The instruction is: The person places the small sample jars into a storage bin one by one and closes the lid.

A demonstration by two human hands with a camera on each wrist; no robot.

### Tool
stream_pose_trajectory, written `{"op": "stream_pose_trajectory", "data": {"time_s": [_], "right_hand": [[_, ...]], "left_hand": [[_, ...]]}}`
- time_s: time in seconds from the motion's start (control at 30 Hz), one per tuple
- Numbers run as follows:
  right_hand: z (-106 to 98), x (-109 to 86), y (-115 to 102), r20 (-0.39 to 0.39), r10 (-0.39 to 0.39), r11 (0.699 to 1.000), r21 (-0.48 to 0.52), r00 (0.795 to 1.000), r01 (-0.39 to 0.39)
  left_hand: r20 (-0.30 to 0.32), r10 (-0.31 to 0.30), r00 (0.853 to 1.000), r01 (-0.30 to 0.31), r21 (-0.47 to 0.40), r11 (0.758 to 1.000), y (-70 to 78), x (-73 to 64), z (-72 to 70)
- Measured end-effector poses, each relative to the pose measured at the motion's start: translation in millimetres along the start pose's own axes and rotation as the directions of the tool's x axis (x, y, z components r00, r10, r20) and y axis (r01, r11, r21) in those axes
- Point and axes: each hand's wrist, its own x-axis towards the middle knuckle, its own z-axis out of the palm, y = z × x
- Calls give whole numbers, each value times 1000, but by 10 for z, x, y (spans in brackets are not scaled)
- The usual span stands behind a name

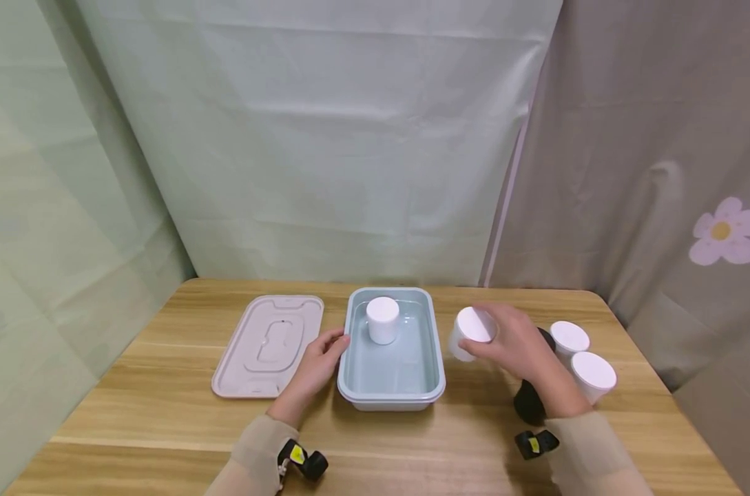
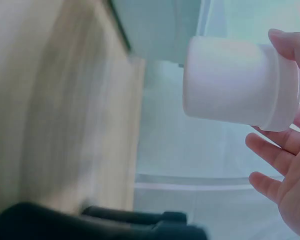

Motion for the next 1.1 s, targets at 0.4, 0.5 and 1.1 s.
{"op": "stream_pose_trajectory", "data": {"time_s": [0.4,0.5,1.1], "right_hand": [[-5,284,-207,-58,-63,992,104,996,68],[26,350,-275,-54,-65,985,155,996,72],[366,516,-446,97,-9,956,294,995,-20]], "left_hand": [[-6,-2,1000,2,-2,1000,21,-10,8],[-11,0,1000,0,1,1000,24,-15,7],[-11,1,1000,-1,-10,1000,20,-29,2]]}}
